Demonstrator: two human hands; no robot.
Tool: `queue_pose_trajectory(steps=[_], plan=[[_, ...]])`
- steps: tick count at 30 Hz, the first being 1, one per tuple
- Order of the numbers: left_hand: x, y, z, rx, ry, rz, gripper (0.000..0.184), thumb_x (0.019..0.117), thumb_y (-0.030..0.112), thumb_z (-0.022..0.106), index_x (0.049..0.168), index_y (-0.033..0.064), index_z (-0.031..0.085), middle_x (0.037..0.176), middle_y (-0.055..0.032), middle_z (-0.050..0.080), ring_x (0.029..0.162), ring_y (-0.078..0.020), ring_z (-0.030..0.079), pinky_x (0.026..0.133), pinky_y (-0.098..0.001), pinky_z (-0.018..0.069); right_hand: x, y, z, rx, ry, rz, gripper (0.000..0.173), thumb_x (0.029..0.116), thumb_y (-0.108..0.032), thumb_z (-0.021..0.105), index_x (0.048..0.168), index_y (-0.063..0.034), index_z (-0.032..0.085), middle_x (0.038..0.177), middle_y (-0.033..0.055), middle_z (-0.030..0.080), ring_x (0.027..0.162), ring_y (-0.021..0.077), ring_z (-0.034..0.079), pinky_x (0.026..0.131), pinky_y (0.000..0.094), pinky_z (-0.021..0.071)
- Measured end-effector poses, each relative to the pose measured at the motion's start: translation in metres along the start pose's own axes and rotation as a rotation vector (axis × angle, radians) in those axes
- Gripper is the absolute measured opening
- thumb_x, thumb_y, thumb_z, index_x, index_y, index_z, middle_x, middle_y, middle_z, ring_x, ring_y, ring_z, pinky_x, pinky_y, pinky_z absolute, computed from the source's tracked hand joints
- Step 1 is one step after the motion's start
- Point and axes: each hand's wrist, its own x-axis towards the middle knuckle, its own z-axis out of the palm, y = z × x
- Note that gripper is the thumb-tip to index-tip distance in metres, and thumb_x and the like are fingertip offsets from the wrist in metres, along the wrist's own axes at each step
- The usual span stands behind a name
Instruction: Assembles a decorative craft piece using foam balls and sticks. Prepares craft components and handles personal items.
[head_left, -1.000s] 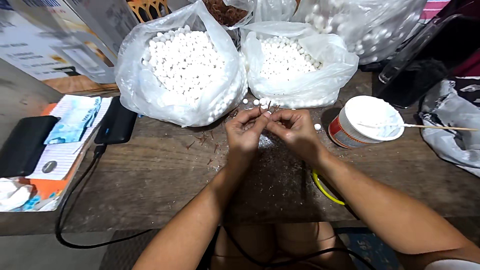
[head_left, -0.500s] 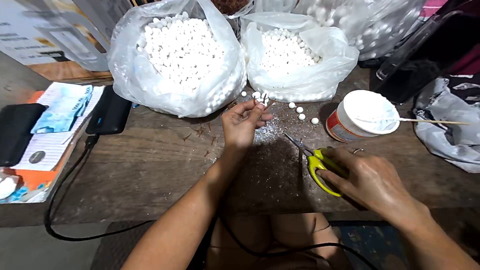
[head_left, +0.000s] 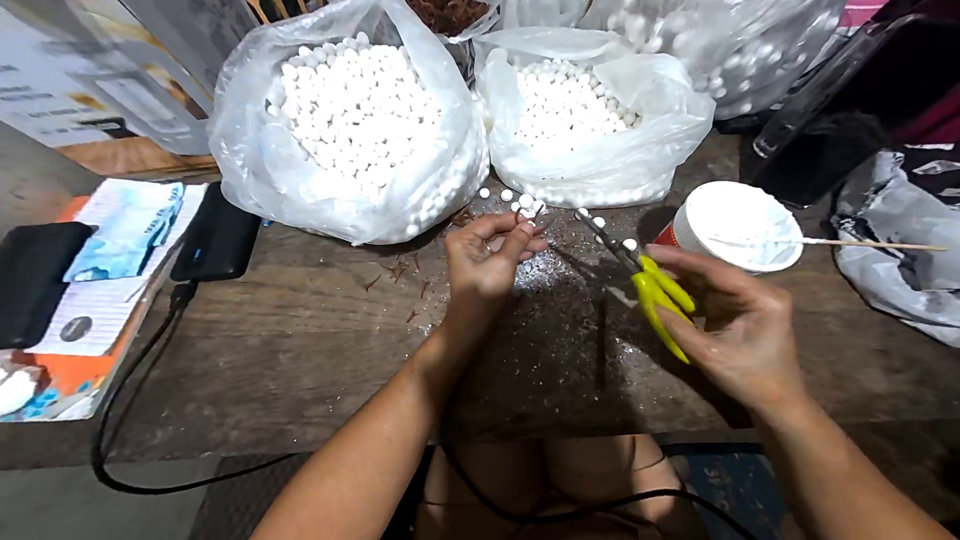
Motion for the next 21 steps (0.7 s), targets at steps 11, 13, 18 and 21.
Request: queue_pose_trajectory(steps=[11,13,18,21], plan=[[0.0,-0.005,-0.001,-0.001,-0.096,0.109,0.011,0.0918,-0.011,0.061,0.095,-0.0026,0.067,0.082,0.001,0.073,0.071,-0.0056,0.072,0.07,-0.0244,0.0633,0.029,0.013,0.005,-0.225,-0.133,0.003,0.064,0.0765,-0.042,0.078,0.127,-0.0038,0.07,0.102,0.003,0.069,0.089,0.0013,0.06,0.079,0.0214,0.0503],[0.001,-0.005,-0.002,0.004,-0.114,0.116,0.011,0.0921,-0.011,0.061,0.095,-0.0035,0.068,0.082,0.0002,0.073,0.07,-0.0056,0.072,0.071,-0.0244,0.063,0.029,0.014,0.005,-0.227,-0.136,-0.009,0.063,0.0765,-0.041,0.078,0.127,-0.0037,0.07,0.101,0.004,0.069,0.089,0.0031,0.06,0.079,0.023,0.0502],[0.001,-0.004,-0.002,0.016,-0.14,0.115,0.012,0.0917,-0.011,0.06,0.093,-0.0025,0.068,0.081,0.0011,0.073,0.069,-0.0046,0.071,0.07,-0.0229,0.0624,0.028,0.015,0.006,-0.233,-0.129,-0.026,0.062,0.0771,-0.042,0.078,0.125,-0.0032,0.071,0.1,0.0042,0.069,0.089,0.0032,0.06,0.08,0.0234,0.0496],[0.001,-0.005,-0.002,0.023,-0.15,0.118,0.011,0.0918,-0.011,0.06,0.094,-0.0029,0.068,0.079,0.0013,0.073,0.069,-0.0042,0.071,0.069,-0.0227,0.0624,0.027,0.015,0.007,-0.223,-0.127,-0.022,0.061,0.0771,-0.04,0.078,0.125,-0.0036,0.072,0.099,0.0037,0.07,0.087,0.0028,0.059,0.078,0.0231,0.0492]])
